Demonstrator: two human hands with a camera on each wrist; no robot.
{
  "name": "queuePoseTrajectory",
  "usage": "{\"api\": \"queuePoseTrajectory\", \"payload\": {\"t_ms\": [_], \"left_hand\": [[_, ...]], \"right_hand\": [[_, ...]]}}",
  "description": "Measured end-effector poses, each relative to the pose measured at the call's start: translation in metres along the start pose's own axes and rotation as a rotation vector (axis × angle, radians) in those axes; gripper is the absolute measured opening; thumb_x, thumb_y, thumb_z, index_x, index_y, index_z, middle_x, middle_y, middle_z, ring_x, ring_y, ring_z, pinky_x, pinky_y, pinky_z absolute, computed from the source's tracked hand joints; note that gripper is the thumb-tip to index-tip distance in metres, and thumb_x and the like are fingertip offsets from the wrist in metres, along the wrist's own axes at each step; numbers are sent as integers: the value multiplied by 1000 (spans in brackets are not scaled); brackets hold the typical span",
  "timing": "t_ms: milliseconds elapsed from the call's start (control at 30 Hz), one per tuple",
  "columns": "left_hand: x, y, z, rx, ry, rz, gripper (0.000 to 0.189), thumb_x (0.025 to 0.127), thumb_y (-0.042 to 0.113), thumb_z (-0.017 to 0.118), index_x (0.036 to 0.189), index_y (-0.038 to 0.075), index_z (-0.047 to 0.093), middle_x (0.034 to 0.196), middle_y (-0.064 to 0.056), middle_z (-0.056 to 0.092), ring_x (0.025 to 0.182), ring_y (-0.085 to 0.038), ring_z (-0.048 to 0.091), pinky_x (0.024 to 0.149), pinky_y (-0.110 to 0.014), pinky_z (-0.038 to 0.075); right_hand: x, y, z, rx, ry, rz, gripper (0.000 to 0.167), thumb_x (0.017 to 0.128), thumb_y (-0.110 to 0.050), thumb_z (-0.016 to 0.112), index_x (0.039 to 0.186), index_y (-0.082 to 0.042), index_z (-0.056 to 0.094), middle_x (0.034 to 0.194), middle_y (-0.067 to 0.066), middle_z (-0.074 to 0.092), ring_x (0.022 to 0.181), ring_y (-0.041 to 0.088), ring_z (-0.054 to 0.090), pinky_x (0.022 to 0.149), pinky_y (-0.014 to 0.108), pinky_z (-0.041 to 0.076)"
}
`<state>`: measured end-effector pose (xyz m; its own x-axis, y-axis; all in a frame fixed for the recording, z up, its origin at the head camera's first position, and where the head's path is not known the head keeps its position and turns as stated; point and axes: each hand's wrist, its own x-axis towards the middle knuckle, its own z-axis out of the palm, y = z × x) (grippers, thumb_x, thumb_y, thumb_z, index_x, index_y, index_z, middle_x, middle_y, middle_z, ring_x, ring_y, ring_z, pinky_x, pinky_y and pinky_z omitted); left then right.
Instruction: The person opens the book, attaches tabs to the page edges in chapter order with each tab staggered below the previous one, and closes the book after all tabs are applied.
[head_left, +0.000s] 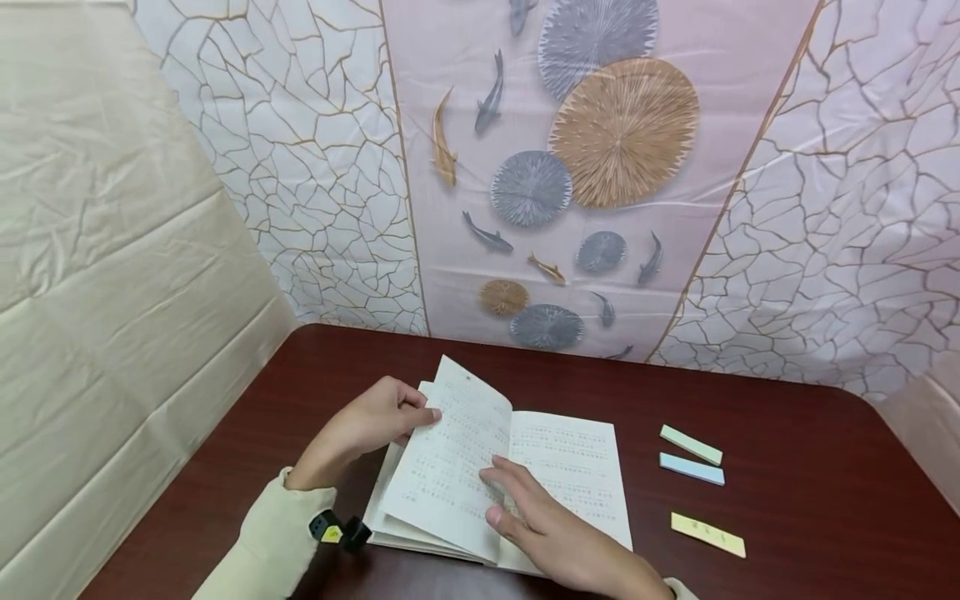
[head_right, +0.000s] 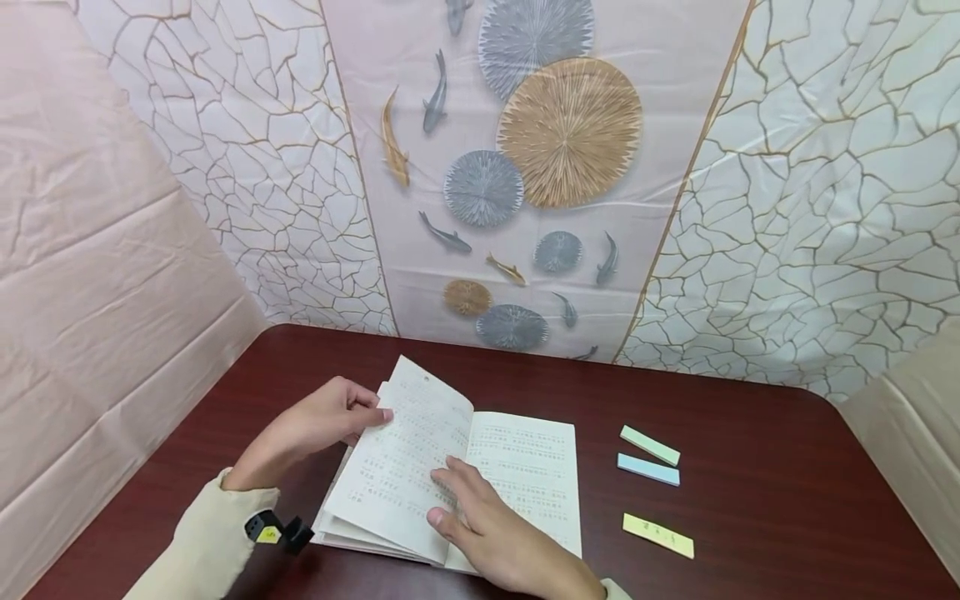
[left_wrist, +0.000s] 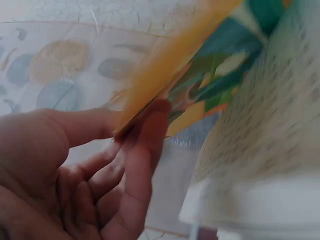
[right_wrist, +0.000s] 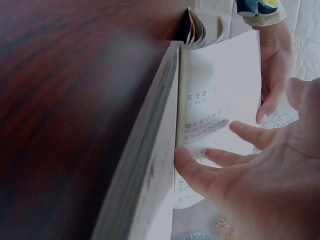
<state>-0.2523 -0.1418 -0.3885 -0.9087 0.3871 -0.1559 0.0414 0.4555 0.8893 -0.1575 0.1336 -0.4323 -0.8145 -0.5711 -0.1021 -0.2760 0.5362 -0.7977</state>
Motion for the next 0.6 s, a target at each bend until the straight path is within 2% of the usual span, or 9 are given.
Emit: {"api": "queuePoseTrajectory", "payload": {"t_ms": [67, 167, 200, 300, 400, 467, 600], "left_hand": [[-1, -3, -6, 62, -11, -10, 32, 99, 13, 70, 69, 7, 63, 59, 5, 55, 57, -7, 53, 55, -23, 47], [-1, -8, -13, 168, -26, -32, 39, 98, 15, 73, 62, 10, 58, 56, 4, 52, 53, -9, 47, 53, -24, 42], [-1, -11, -15, 201, -31, -40, 40, 98, 16, 74, 62, 11, 59, 55, 3, 51, 51, -9, 46, 52, -25, 41], [-1, -19, -17, 275, -51, -74, 39, 97, 16, 76, 61, 10, 62, 56, 1, 58, 52, -12, 54, 55, -29, 50], [0, -27, -15, 315, -68, -126, 38, 96, 16, 76, 61, 10, 62, 57, -1, 62, 53, -13, 59, 56, -29, 51], [1, -30, -13, 328, -70, -148, 39, 95, 15, 77, 60, 11, 61, 56, -1, 62, 53, -14, 60, 54, -27, 48], [4, -32, -9, 356, -44, -154, 44, 94, 13, 78, 58, 14, 52, 54, -1, 60, 50, -13, 59, 51, -24, 41]], "right_hand": [[0, 2, 1, -12, -17, 15, 64, 112, -53, 41, 165, -19, 34, 175, 5, 19, 159, 35, 24, 119, 67, 30], [1, 5, 0, -6, -28, 21, 66, 111, -53, 43, 165, -16, 33, 175, 8, 18, 158, 37, 26, 118, 67, 31], [1, 6, 0, 0, -31, 25, 67, 111, -53, 44, 165, -15, 33, 175, 9, 17, 158, 38, 26, 118, 67, 32], [1, 9, -1, 12, -48, 42, 69, 110, -52, 47, 165, -13, 34, 175, 9, 18, 159, 38, 25, 119, 68, 30], [1, 10, -1, 2, -63, 56, 71, 109, -53, 51, 164, -12, 36, 176, 6, 20, 160, 36, 22, 120, 68, 28], [1, 10, -1, -11, -66, 53, 72, 107, -54, 53, 164, -12, 38, 175, 5, 21, 160, 35, 23, 120, 67, 28], [1, 10, -5, -27, -63, 40, 73, 106, -54, 57, 163, -11, 41, 175, 4, 24, 159, 35, 25, 120, 66, 29]]}}
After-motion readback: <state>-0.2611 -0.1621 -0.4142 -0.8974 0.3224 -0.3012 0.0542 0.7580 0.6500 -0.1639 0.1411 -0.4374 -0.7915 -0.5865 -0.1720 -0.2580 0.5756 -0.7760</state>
